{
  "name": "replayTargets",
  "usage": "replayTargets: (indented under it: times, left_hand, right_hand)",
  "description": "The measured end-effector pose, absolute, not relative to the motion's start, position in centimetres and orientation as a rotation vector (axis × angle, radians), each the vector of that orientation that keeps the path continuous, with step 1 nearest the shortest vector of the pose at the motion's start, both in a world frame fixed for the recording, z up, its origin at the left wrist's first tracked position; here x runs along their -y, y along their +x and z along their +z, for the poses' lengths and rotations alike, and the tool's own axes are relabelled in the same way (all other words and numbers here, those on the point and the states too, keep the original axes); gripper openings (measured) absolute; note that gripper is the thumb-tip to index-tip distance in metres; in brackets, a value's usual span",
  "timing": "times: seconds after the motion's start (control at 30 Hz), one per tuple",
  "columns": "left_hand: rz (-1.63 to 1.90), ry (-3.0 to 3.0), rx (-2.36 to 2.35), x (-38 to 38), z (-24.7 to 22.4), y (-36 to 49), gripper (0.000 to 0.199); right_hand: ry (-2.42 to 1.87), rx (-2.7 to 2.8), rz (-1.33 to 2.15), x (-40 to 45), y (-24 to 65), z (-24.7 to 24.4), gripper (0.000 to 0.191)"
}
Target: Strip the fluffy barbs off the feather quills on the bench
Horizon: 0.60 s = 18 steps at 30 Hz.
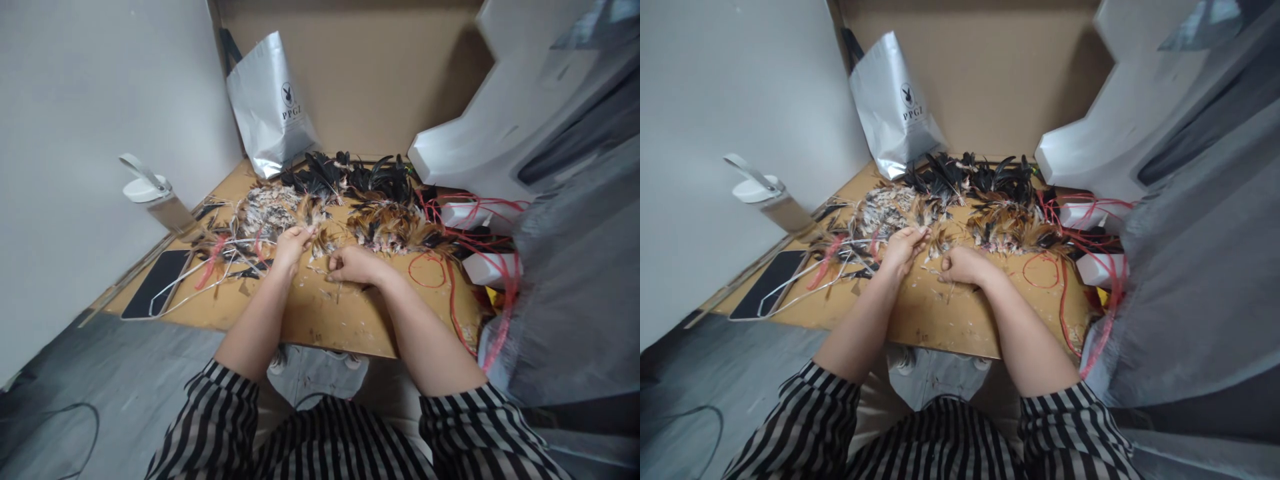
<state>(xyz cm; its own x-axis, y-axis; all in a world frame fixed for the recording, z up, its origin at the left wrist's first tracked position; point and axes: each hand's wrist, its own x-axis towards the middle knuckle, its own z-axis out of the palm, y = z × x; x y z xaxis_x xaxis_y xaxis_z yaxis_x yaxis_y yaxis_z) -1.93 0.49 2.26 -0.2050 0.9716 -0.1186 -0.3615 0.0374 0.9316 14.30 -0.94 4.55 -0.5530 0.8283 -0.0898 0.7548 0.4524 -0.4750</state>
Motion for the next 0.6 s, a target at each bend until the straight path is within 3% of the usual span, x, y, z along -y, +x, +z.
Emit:
replayTargets:
  times: [0.1,0.23,0.33,0.6]
  left_hand:
    - [1.446,0.750,-1.089,-0.4,2.4,-2.0,0.018]
    - [1.427,0.747,-1.031,-0.3,2.4,-2.0,0.018]
    - [1.411,0.721,-1.003,-0.1,2.5,-2.0,0.016]
    - [1.318,0.680,-0.883,0.1,2.7,-2.1,0.012]
  right_hand:
    - [-1.416,2.597,0.655,1.2,14.3,4.5,0.024]
    - [-1.285,2.605,0.769,0.9,14.2,3.6,0.008]
    - [-1.144,2.511,0.857,0.4,14.1,3.2,0.007]
    - [-0.906,1.596,1.382,-0.4,14.5,4.3,0.015]
